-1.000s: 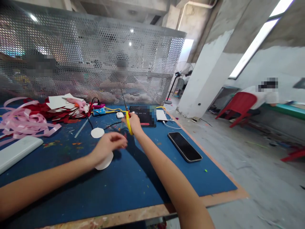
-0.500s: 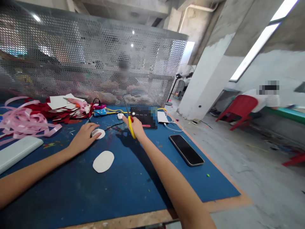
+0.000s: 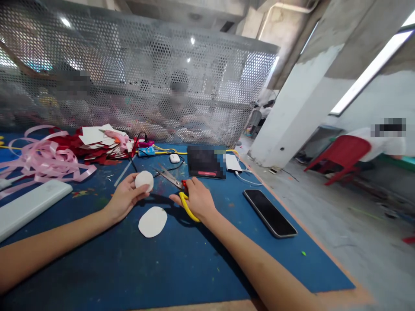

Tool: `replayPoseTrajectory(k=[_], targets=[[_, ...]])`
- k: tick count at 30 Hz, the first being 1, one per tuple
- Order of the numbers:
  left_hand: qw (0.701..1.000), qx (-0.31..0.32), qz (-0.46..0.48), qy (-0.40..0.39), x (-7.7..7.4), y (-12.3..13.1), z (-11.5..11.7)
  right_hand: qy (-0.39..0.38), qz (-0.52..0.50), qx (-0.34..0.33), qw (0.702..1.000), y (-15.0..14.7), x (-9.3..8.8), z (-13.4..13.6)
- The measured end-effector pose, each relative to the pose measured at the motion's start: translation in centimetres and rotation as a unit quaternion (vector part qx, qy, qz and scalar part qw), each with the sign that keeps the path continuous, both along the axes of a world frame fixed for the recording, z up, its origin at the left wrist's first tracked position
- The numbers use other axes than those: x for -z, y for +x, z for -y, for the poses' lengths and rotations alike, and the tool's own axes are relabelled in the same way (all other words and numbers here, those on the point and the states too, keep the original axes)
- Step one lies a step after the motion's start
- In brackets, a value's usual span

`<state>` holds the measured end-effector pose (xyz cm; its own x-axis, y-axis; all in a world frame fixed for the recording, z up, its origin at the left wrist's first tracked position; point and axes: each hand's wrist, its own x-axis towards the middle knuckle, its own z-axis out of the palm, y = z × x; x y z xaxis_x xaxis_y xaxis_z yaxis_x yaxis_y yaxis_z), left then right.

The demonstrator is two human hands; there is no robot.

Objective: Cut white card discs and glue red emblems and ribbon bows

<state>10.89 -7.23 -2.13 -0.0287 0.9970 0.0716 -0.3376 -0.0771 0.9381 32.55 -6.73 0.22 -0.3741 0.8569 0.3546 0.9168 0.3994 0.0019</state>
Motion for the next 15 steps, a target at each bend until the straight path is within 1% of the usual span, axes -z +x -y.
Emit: replayPoseTrajectory(k=[1, 3, 7, 15], targets=[[0.999, 0.018, 0.025, -0.011, -0.1, 0.3, 0.4, -0.002, 0.007, -0.005, 1.0, 0.0, -0.1, 0.3], [0.998, 0.037, 0.045, -0.026, -0.3, 0.7, 0.9, -0.01, 0.019, -0.021, 1.0, -0.4, -0.3, 0.8], [0.997, 0.043, 0.054, -0.042, -0.6, 0.7, 1.2, -0.027, 0.031, -0.047, 0.998, -1.2, -0.4, 1.4], [0.997, 0.043, 0.049, -0.036, -0.2, 0.5, 1.1, -0.038, 0.045, -0.031, 0.998, -1.5, -0.4, 1.7]])
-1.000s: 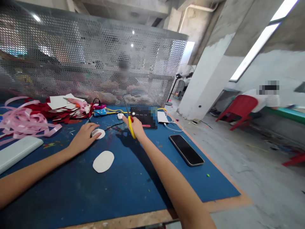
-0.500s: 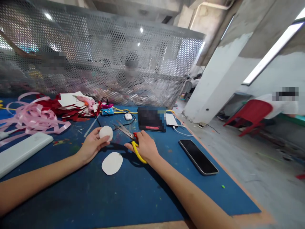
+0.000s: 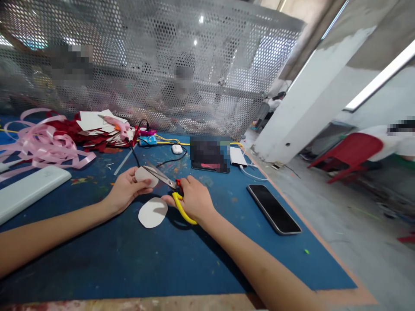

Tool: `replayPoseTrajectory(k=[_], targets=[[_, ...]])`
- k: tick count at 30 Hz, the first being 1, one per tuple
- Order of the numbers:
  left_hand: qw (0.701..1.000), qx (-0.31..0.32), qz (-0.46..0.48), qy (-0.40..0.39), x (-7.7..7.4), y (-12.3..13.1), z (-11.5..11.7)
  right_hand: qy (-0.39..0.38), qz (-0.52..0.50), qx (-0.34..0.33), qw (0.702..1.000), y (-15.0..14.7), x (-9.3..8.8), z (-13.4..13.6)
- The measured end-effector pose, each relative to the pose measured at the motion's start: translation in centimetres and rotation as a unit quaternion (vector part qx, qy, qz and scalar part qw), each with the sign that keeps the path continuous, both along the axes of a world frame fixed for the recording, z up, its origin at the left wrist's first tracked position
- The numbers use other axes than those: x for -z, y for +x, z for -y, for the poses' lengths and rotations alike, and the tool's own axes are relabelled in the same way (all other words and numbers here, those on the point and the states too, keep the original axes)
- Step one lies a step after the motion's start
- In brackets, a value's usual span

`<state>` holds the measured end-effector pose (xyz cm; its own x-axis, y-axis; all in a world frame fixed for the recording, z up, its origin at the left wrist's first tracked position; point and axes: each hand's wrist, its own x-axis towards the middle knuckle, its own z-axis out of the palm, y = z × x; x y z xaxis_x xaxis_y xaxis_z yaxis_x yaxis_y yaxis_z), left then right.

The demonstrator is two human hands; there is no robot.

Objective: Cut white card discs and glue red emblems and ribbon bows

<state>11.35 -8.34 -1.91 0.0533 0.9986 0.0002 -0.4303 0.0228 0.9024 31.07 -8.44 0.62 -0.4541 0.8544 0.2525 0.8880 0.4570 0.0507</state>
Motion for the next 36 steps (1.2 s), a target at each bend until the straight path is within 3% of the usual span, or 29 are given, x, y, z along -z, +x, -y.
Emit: replayPoseTrajectory(k=[13, 27, 32, 36], targets=[[0.999, -0.017, -0.016, 0.028, 0.3, -0.6, -0.7, -0.017, 0.04, 0.033, 0.998, 0.1, -0.6, -0.1], [0.998, -0.036, 0.005, 0.047, 0.1, -0.7, -1.1, 0.003, 0.009, 0.017, 1.0, 0.4, -0.6, -0.4], [0.995, -0.016, -0.059, 0.077, 0.7, -0.8, -1.1, -0.008, -0.096, -0.03, 0.995, 0.1, -0.3, -0.3], [0.986, 0.004, -0.127, 0.105, 0.9, -0.8, -0.9, 0.0, -0.093, -0.051, 0.994, 0.0, 0.0, -0.2]])
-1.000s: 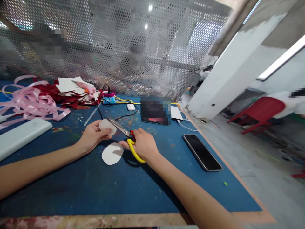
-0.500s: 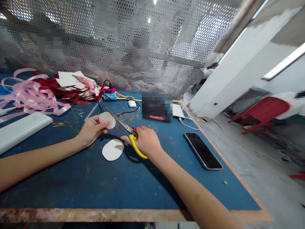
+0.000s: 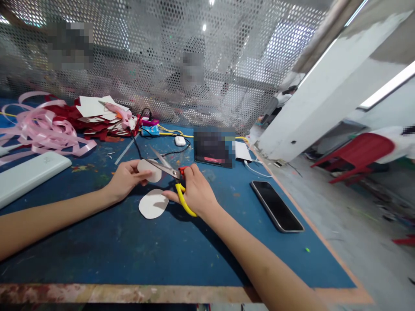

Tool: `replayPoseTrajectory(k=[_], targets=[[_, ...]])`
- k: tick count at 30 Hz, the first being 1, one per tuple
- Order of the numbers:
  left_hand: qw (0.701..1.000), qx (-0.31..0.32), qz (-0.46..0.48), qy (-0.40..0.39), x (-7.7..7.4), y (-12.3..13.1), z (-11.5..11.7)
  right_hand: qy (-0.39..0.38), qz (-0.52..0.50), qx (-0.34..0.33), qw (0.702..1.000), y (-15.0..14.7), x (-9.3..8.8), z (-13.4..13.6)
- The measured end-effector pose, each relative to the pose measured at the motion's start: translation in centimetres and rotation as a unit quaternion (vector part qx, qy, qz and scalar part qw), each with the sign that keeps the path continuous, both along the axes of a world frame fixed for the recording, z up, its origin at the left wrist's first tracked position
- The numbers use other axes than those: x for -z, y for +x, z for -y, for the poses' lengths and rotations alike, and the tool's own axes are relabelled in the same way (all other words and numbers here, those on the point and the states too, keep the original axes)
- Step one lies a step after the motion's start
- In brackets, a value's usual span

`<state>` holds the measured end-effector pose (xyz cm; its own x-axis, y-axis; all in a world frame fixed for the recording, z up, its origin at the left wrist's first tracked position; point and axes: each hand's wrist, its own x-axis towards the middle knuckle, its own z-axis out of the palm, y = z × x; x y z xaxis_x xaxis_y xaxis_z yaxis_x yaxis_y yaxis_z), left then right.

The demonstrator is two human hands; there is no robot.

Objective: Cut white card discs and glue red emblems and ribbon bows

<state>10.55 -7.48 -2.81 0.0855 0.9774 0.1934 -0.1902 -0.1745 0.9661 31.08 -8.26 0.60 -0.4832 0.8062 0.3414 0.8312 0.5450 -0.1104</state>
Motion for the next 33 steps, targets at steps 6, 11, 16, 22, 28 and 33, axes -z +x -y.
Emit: replayPoseTrajectory(k=[6, 11, 16, 22, 28, 33], targets=[[1.0, 0.0, -0.009, 0.007, -0.2, 0.1, 0.3, -0.003, 0.048, 0.025, 0.999, 0.0, -0.1, 0.2], [1.0, -0.012, -0.007, 0.005, -0.1, 0.0, 0.1, -0.009, 0.061, 0.02, 0.998, -0.1, -0.3, 0.4], [1.0, -0.01, -0.013, 0.012, 0.0, -0.1, 0.0, -0.017, 0.069, 0.028, 0.997, -0.3, -0.4, 0.6], [1.0, -0.007, -0.014, 0.016, 0.1, -0.2, 0.0, -0.021, 0.087, 0.043, 0.995, -0.4, -0.6, 0.8], [1.0, -0.012, -0.003, 0.01, 0.1, -0.1, -0.1, -0.02, 0.112, 0.059, 0.992, -0.3, -0.7, 0.7], [1.0, -0.017, 0.006, 0.013, 0.1, -0.3, -0.3, -0.029, 0.137, 0.072, 0.988, -0.4, -1.1, 0.6]])
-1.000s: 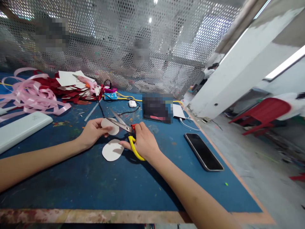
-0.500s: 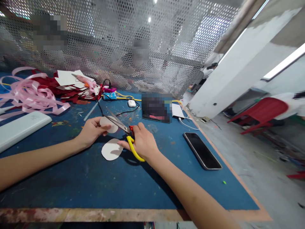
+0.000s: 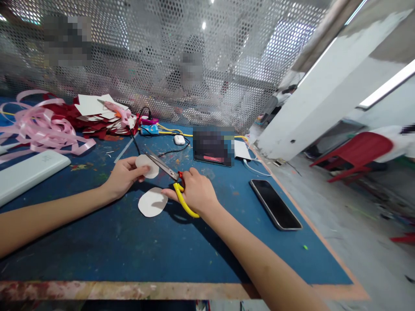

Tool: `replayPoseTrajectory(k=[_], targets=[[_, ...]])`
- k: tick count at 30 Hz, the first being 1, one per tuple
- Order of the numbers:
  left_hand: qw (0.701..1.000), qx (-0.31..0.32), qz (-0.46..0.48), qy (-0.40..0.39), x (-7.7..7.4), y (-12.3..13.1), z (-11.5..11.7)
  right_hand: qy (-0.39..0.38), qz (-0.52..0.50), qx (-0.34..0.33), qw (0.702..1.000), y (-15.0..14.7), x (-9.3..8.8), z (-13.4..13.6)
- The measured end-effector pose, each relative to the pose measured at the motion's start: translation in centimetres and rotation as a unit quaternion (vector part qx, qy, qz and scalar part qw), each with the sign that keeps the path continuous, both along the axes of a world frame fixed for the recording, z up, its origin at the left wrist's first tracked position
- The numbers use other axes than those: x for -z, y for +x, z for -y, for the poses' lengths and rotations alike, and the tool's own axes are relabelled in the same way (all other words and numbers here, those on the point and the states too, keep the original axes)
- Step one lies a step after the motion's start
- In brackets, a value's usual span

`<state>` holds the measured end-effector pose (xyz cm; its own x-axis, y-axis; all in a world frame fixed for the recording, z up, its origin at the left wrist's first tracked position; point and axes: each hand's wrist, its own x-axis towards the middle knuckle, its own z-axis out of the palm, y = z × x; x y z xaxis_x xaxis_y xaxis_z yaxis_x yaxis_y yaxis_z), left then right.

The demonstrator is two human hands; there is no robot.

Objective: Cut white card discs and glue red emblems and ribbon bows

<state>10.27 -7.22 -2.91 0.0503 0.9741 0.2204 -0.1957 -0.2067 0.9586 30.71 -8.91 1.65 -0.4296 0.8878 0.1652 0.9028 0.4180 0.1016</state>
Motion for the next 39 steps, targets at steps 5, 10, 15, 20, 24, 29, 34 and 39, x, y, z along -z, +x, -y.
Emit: replayPoseTrajectory(k=[5, 10, 15, 20, 24, 29, 34, 39], targets=[[1.0, -0.012, 0.019, 0.0, 0.1, -0.2, -0.2, 0.002, 0.004, -0.001, 1.0, 0.1, -0.1, -0.1], [1.0, -0.014, 0.027, -0.001, 0.1, -0.3, -0.2, 0.008, 0.003, -0.007, 1.0, 0.2, 0.1, -0.2], [0.997, -0.022, 0.072, -0.021, -0.3, 0.0, -0.1, 0.024, -0.004, -0.013, 1.0, 0.4, 0.4, -0.3], [0.986, -0.039, 0.148, -0.068, -0.9, 0.3, 0.1, 0.029, -0.044, -0.017, 0.998, 0.4, 0.5, -0.5], [0.989, -0.003, 0.129, -0.078, -0.8, 0.4, 0.3, 0.031, -0.129, -0.034, 0.991, 0.4, 0.7, -0.5], [0.994, 0.022, 0.084, -0.073, -0.6, 0.6, 0.7, 0.065, -0.161, -0.087, 0.981, 0.6, 1.0, -0.7], [0.994, 0.02, 0.085, -0.066, -0.6, 0.6, 0.9, 0.065, -0.124, -0.077, 0.987, 0.5, 1.2, -0.6], [0.993, 0.024, 0.092, -0.073, -0.6, 0.6, 0.9, 0.057, -0.095, -0.057, 0.992, 0.4, 1.2, -0.4]])
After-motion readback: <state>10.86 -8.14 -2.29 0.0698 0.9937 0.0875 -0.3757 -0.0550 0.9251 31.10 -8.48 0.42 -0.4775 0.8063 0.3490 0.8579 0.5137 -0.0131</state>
